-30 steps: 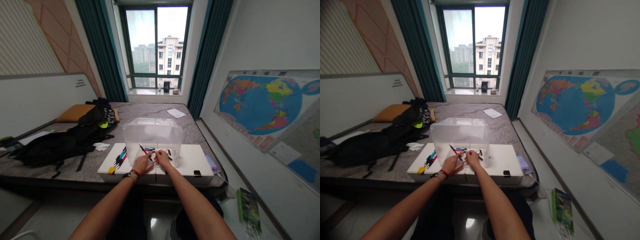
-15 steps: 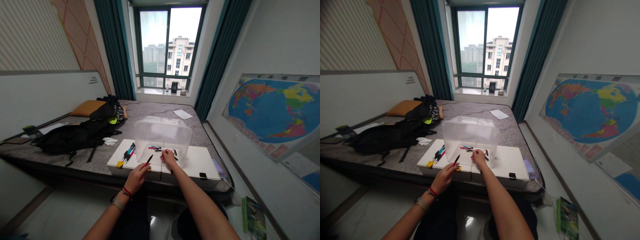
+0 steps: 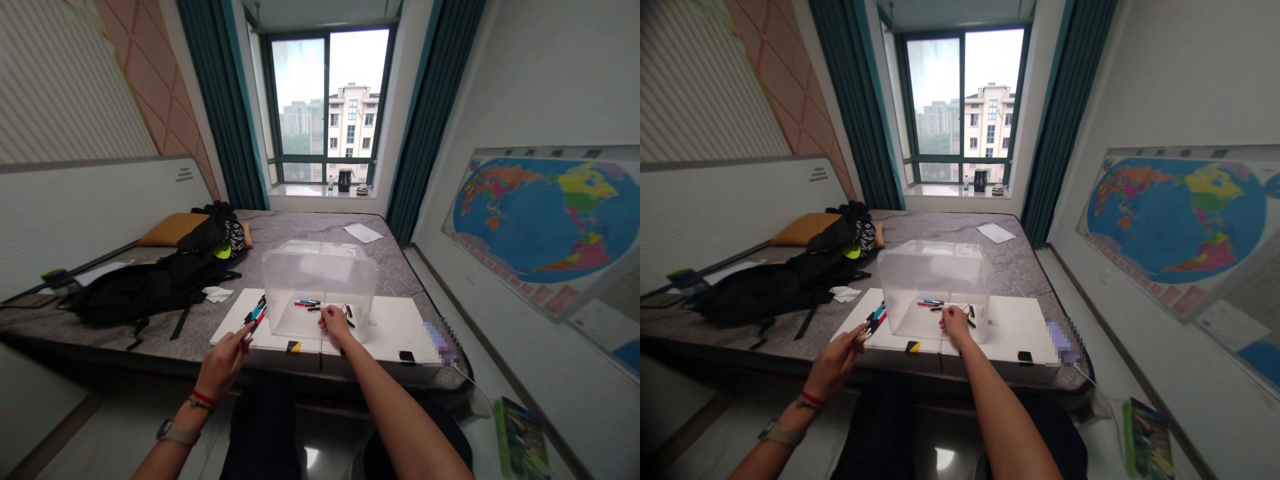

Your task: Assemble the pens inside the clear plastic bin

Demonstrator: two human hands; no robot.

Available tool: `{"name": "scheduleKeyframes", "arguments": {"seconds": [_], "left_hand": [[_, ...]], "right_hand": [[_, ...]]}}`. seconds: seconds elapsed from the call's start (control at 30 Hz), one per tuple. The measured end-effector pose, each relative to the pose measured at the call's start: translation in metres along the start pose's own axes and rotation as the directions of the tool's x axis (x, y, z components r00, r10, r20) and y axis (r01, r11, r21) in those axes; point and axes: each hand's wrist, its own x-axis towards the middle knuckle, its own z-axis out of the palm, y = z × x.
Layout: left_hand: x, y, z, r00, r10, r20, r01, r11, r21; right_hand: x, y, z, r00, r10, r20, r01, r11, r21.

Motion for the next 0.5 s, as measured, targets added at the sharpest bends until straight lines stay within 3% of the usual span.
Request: {"name": "scheduleKeyframes", "arguments": {"seconds": [0.17,0.2,0.27,0.37,0.5], "left_hand": [[0.057,-0.030,-0.016,0.981,-0.070,-0.180,0.121,0.948,0.294],[0.067,-0.038,-0.016,0.983,-0.100,-0.155,0.145,0.938,0.315],[0.086,-0.055,-0.009,0.981,-0.195,0.020,0.180,0.935,0.306],[0.108,-0.079,0.011,0.915,-0.285,0.287,0.208,0.940,0.270],[0.128,-0.100,0.042,0.838,-0.389,0.383,0.284,0.910,0.303]], "right_hand": [[0.001,0.002,-0.001,1.000,-0.009,0.018,0.009,1.000,0.027],[0.002,0.002,-0.001,1.000,-0.009,0.023,0.008,0.999,0.035],[0.001,0.001,-0.002,0.999,-0.005,0.036,0.004,0.999,0.051],[0.000,-0.001,-0.003,0.999,0.009,0.050,-0.011,0.999,0.041],[-0.001,-0.003,-0.003,0.999,0.027,0.042,-0.027,1.000,0.006]]}}
